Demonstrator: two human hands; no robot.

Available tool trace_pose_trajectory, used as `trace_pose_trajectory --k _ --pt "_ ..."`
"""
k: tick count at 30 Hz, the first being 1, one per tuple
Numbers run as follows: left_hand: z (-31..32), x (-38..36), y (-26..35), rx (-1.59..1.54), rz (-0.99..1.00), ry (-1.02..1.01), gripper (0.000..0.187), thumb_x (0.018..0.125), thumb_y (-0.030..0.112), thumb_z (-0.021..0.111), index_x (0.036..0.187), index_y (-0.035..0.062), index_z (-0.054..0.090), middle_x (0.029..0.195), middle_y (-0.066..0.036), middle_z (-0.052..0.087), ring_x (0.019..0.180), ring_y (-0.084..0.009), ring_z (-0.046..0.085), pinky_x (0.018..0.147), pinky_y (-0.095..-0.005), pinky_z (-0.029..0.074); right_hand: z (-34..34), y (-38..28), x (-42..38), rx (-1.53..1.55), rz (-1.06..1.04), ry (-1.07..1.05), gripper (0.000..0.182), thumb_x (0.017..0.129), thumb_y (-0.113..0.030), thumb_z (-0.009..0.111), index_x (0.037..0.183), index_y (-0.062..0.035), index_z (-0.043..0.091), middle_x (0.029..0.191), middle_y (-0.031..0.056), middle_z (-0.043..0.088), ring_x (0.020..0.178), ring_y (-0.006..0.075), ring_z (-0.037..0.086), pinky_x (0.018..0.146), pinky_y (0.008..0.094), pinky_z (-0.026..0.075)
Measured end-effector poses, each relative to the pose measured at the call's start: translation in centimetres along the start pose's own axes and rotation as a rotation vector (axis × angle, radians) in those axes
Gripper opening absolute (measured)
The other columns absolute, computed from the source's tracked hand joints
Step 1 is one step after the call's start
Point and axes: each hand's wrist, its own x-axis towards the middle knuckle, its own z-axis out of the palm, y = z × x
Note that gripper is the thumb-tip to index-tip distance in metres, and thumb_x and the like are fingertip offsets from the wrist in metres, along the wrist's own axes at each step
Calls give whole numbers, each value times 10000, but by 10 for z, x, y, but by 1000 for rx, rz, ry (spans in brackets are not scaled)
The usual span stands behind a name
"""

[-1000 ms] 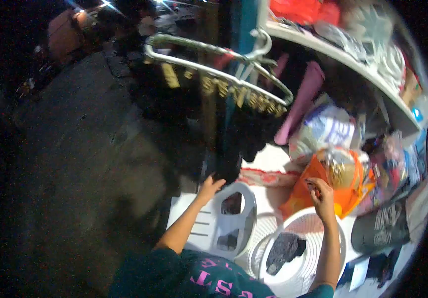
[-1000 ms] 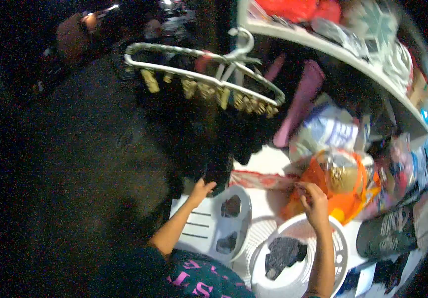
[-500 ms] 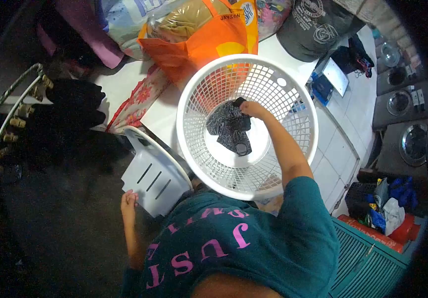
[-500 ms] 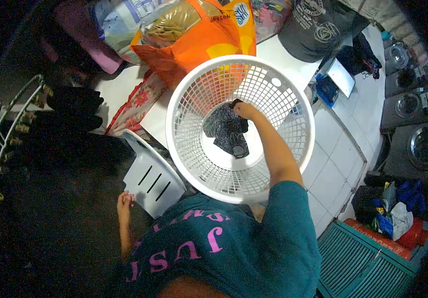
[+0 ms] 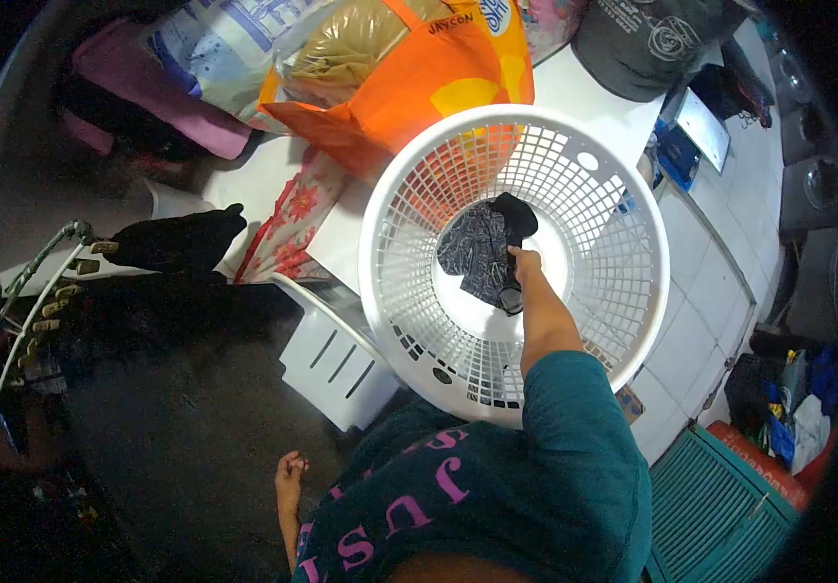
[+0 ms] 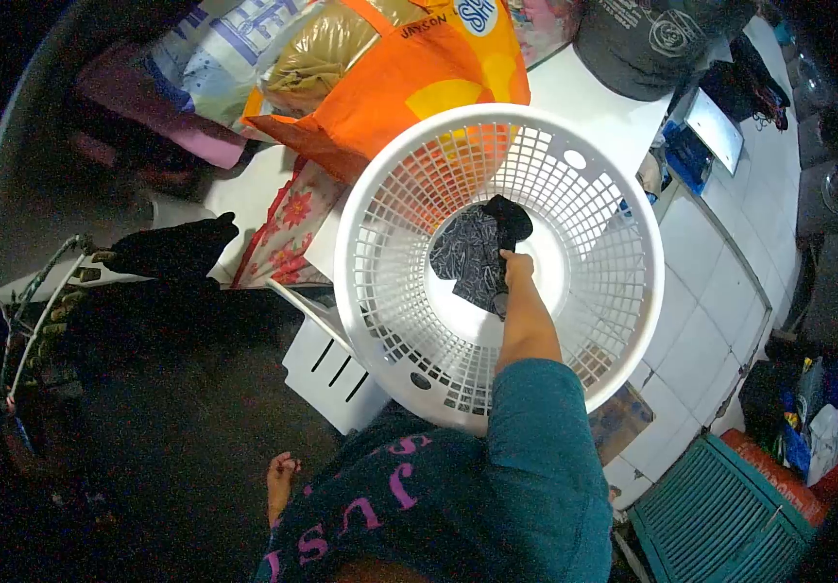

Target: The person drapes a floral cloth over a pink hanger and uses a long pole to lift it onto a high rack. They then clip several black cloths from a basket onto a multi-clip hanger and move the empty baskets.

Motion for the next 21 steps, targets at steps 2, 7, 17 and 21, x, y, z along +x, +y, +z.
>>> trace_pose_trajectory --k 2,7,17,21 --pt "15 5 26 17 -18 26 280 856 151 530 1089 2 485 900 -76 584 830 -129 549 750 -240 431 -4 -13 -2 137 54 -140 289 660 -171 681 812 56 587 779 185 614 790 318 598 673 365 461" --pt "51 45 73 -8 163 -127 300 861 158 514 1120 15 465 944 -78 588 864 -130 544 743 -228 422 -48 -123 -76 -558 -811 -157 293 606 -229 633 787 -13 554 732 175 594 724 312 586 632 366 460" --pt "136 53 248 -858 225 -1017 821 791 655 315 1349 72 166 1289 -211 359 1128 -327 436 906 -463 374 -119 -242 -421 -353 -1550 -1087 302 598 60 535 877 -54 526 895 77 505 889 227 495 791 306 390" --pt "116 71 269 -1198 229 -738 758 819 612 337 1333 91 136 1293 -164 346 1157 -295 394 901 -493 348 -95 -201 -488 -547 -1898 -976 286 613 45 539 875 -69 546 824 86 477 780 278 464 693 357 404"
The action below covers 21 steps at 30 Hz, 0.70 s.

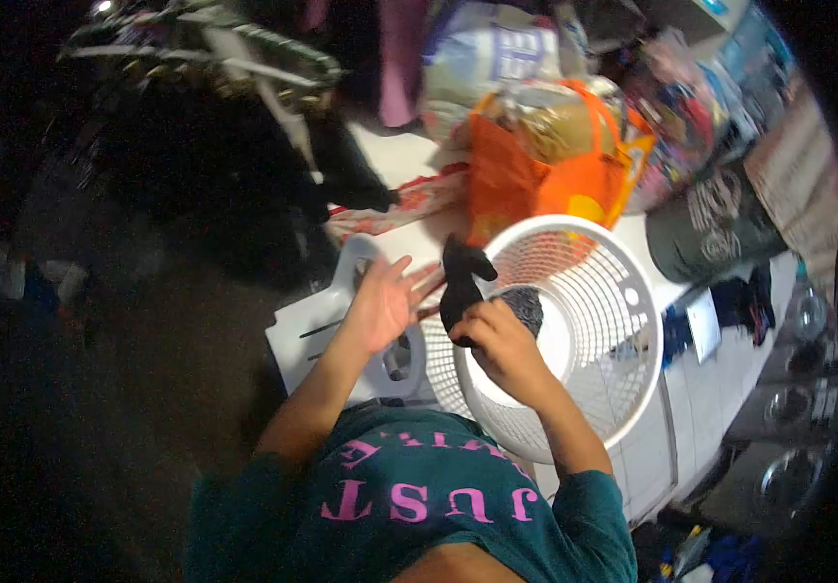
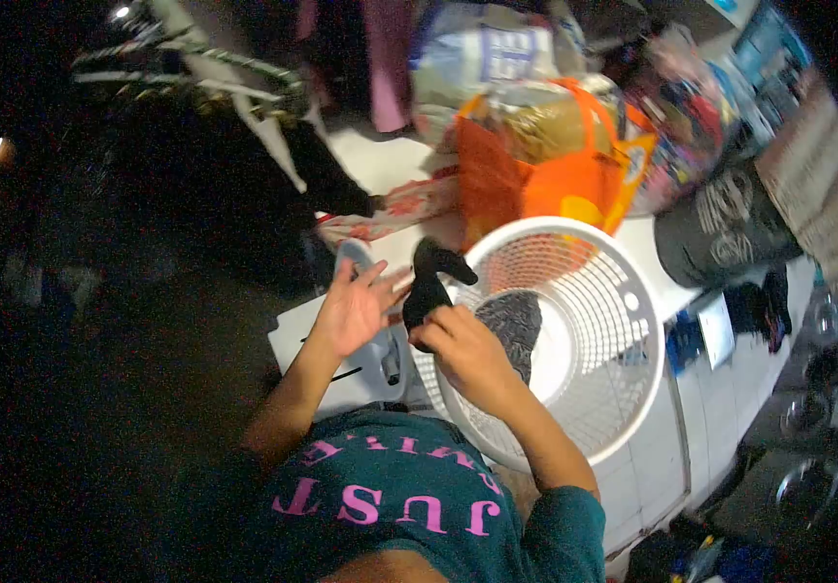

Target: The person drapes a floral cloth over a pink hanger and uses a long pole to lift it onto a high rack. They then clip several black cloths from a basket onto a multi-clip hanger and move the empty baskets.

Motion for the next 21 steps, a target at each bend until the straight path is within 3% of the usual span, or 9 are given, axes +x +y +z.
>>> trace_pose_trajectory --k 2,5,7,9,11,13,14,17,21 --pt "-20 6 9 37 84 118 723 828 584 370 1311 84 172 1256 -147 393 1114 -277 443 877 -471 378 18 -8 5 -78 -158 -104 199 660 -62 527 857 -94 535 829 54 479 754 235 459 662 323 398" --pt "-37 1 -1 -52 -275 246 507 824 485 487 1082 49 484 952 -69 589 825 -174 579 693 -322 487 40 -27 13 -170 -370 -157 130 681 -161 510 806 -125 509 818 24 470 750 185 451 626 299 381" --pt "-37 -25 -23 13 -226 227 417 822 453 508 929 57 581 820 -64 613 752 -163 591 653 -301 495 45 -41 24 -230 -473 -206 134 658 -150 534 791 -133 518 869 9 501 743 168 458 612 284 387" --pt "-75 -28 -50 -322 -389 38 406 822 442 514 906 53 595 766 -64 619 683 -163 596 652 -313 499 53 -43 28 -249 -533 -209 123 665 -154 534 784 -147 501 889 -1 496 752 154 457 607 277 380" --pt "-103 -34 -51 -398 -308 -73 340 834 349 522 972 42 575 858 -69 622 773 -177 598 727 -321 490 59 -45 30 -194 -589 -203 124 679 -164 520 799 -140 500 889 9 499 745 160 459 605 287 379" --pt "-83 -49 -10 -213 -115 326 290 831 220 509 1043 25 543 950 -77 608 870 -197 585 818 -337 458 57 -39 32 -111 -509 -310 212 644 -122 578 844 -113 507 884 41 509 773 193 484 643 312 397" --pt "-92 -51 4 -193 63 395 311 799 115 502 1092 12 513 1022 -89 587 953 -213 558 891 -345 414 61 -30 33 38 -347 -279 269 623 -97 621 868 -96 509 885 59 515 801 219 495 675 320 403" --pt "-109 -58 45 -183 349 305 311 775 80 534 1076 1 531 1036 -94 582 957 -225 553 899 -357 406 71 -17 32 484 196 -156 361 611 -105 744 887 -52 518 875 110 537 816 273 528 725 319 415" --pt "-107 -60 84 -238 578 432 295 782 152 593 1042 19 550 1030 -98 583 951 -238 553 860 -366 435 86 -4 31 271 -28 -245 291 620 -82 683 848 -55 505 795 104 513 774 293 506 691 341 414"
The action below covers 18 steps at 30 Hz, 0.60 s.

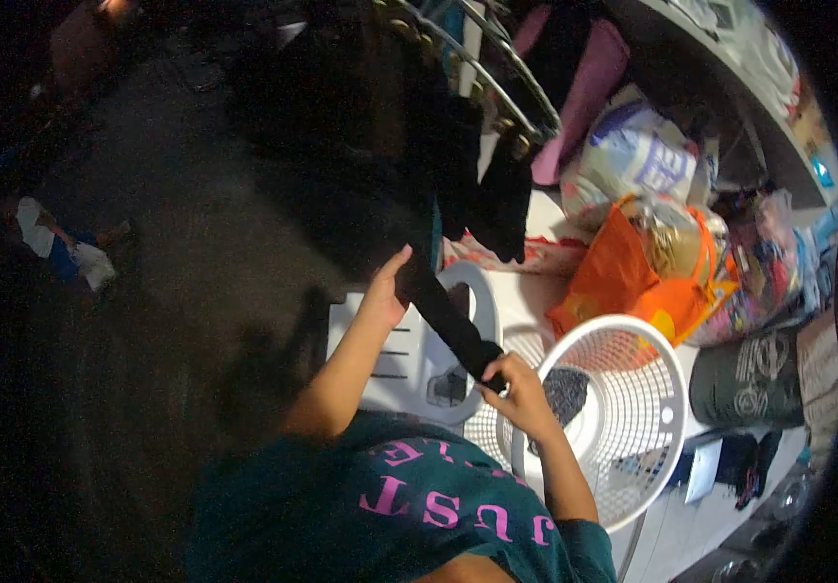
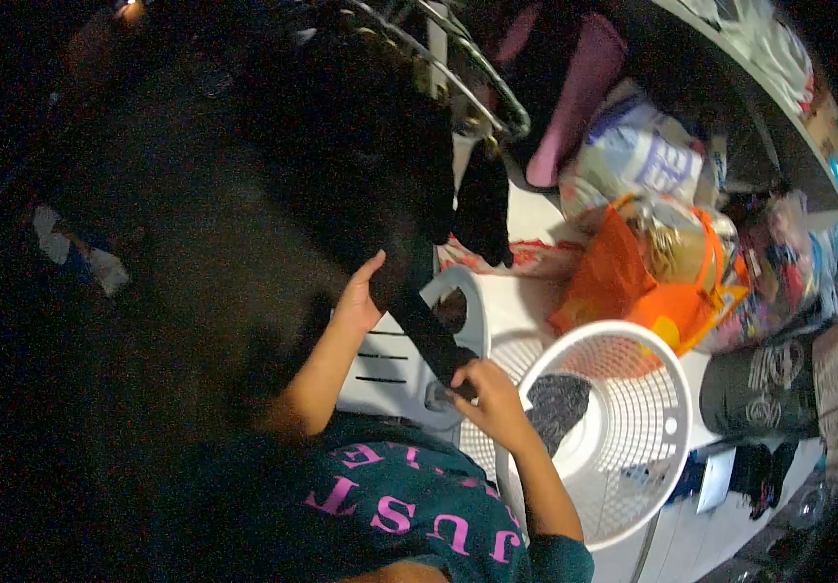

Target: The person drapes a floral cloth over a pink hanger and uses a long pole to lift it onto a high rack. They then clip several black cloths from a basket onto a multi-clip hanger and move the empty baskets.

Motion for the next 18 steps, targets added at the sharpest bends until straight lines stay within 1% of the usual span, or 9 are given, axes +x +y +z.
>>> trace_pose_trajectory --k 4,5,6,8,11,14,15,16,18 --pt "22 -11 13 163 165 63 380 771 250 620 1062 17 545 1043 -113 577 969 -231 545 864 -383 430 15 17 6 -138 -14 -201 283 636 -74 650 864 -60 483 854 117 527 853 324 509 727 386 423" --pt "16 -8 13 376 214 140 413 766 268 622 1074 6 537 1102 -111 548 1031 -217 508 897 -356 397 19 36 5 -134 14 -286 312 651 -96 657 907 -49 486 884 126 531 899 327 512 760 386 429" --pt "30 -10 12 685 239 440 403 793 264 599 1086 5 503 1098 -88 509 1046 -227 466 910 -300 342 10 33 11 -303 62 -428 326 673 -123 656 946 -50 493 906 140 536 922 323 516 778 388 433" --pt "49 -20 22 1034 837 21 356 819 254 564 1036 -22 509 1023 -107 512 1010 -232 478 896 -309 349 -17 19 47 -291 -49 -322 305 691 -143 646 949 -59 506 909 146 538 923 323 518 779 396 436" --pt "58 -10 36 1135 807 47 293 788 182 605 949 -50 529 968 -137 513 964 -239 500 867 -299 365 -65 -22 120 -264 -346 47 332 693 -81 637 1001 -47 519 1007 158 537 977 324 507 850 374 410" --pt "65 7 53 1064 840 64 294 792 199 604 969 -25 533 976 -118 522 930 -225 506 855 -300 372 -93 -66 193 -202 -445 299 366 747 -84 612 1088 -38 488 1148 171 475 1077 319 462 907 364 374" --pt "88 -6 64 843 679 34 343 764 159 604 1053 15 489 1006 -99 515 914 -210 494 850 -305 369 -98 -83 213 -225 -468 332 371 767 -96 597 1112 -38 473 1168 182 460 1092 328 450 922 362 363" --pt "90 4 71 837 688 27 343 764 159 604 1053 15 489 1006 -99 515 914 -210 494 850 -305 369 -98 -90 235 -274 -491 372 371 784 -119 584 1123 -31 464 1184 187 448 1101 337 440 929 359 358" --pt "84 25 85 460 500 23 466 698 64 585 1132 59 416 1021 -81 503 931 -195 472 853 -300 359 -93 -100 276 -286 -510 422 368 775 -112 580 1111 -17 462 1154 182 464 1083 348 444 916 374 368"
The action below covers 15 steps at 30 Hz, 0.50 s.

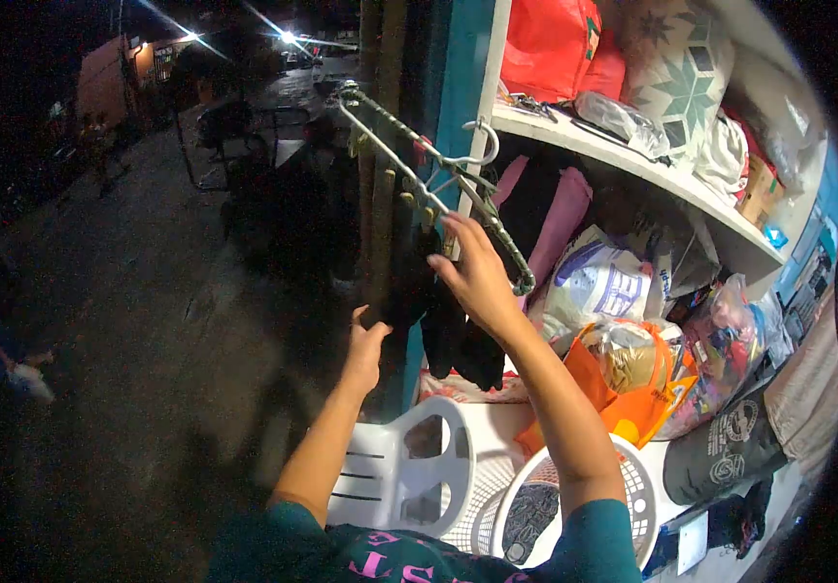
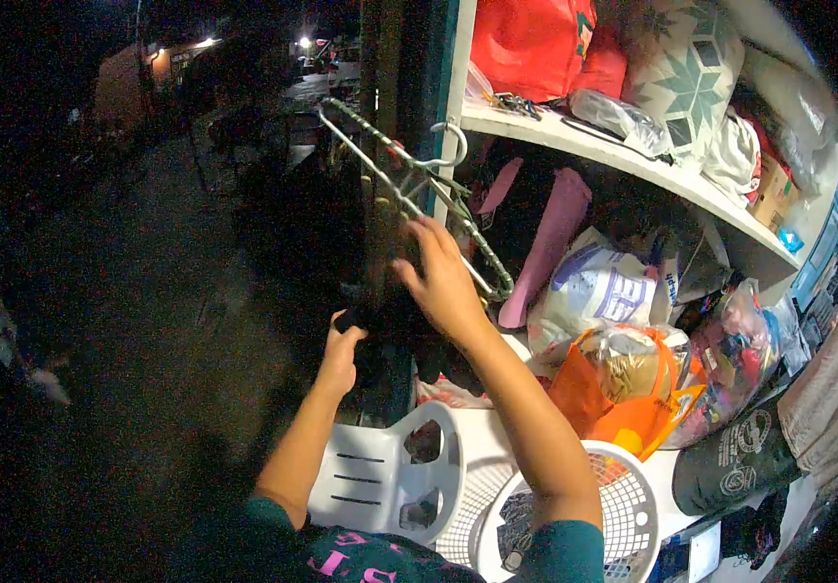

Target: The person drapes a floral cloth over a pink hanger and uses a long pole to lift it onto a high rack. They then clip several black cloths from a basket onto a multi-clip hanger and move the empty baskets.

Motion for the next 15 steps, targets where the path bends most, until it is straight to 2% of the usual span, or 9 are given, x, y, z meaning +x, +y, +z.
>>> trace_pose_trajectory --k 1,3,5,6,7,8,9,10,15 --pt "-3 6 3 -173 -67 -55 559 640 16 549 1165 75 365 1028 -80 497 950 -195 455 854 -299 351 11 7 15 -33 -39 31 354 763 -92 580 1096 -32 474 1145 164 469 1059 335 460 894 364 381" --pt "1 9 16 -174 -60 -35 536 642 0 545 1149 65 384 1036 -80 500 974 -194 449 864 -303 348 21 6 43 -71 -88 64 343 751 -72 580 1081 -46 485 1136 147 474 1035 322 475 872 354 395" --pt "7 12 30 -179 -54 -12 513 644 -17 540 1133 56 403 1044 -81 504 999 -193 444 875 -307 346 25 -4 67 -343 -346 85 309 719 -75 576 1017 -60 494 1031 130 497 989 304 492 810 378 432" --pt "10 15 36 -180 14 -109 484 653 -33 549 1113 47 420 1058 -81 510 1012 -194 450 885 -310 346 27 -7 76 -345 -351 84 309 719 -75 576 1017 -60 494 1031 130 497 989 304 492 810 378 432" --pt "12 17 42 -178 82 -205 456 662 -50 558 1093 37 436 1072 -81 515 1024 -195 457 895 -312 346 30 -10 84 -412 -220 -2 299 703 -89 578 990 -76 494 991 118 498 973 296 503 775 388 446" --pt "15 19 48 -180 82 -202 456 662 -50 558 1093 37 436 1072 -81 515 1024 -195 457 895 -312 346 33 -10 92 -475 -87 -89 289 688 -103 580 964 -92 495 951 107 500 957 288 513 741 399 461" --pt "19 20 54 -143 118 -196 433 679 -49 574 1085 32 446 1081 -77 521 1027 -190 466 902 -310 347 33 -7 100 -508 -89 -163 276 679 -140 585 938 -128 490 903 104 494 896 302 542 682 424 472" --pt "21 23 59 -106 152 -190 410 696 -49 590 1076 26 457 1089 -73 526 1030 -185 475 910 -309 348 34 -6 106 -539 11 -259 286 668 -142 587 938 -159 494 893 109 514 833 317 567 666 422 473" --pt "19 42 67 15 276 -184 427 746 -32 584 1133 45 422 1070 -78 536 999 -175 495 904 -291 359 35 2 116 -553 42 -416 318 653 -149 593 954 -153 490 845 127 557 776 337 583 656 431 470"
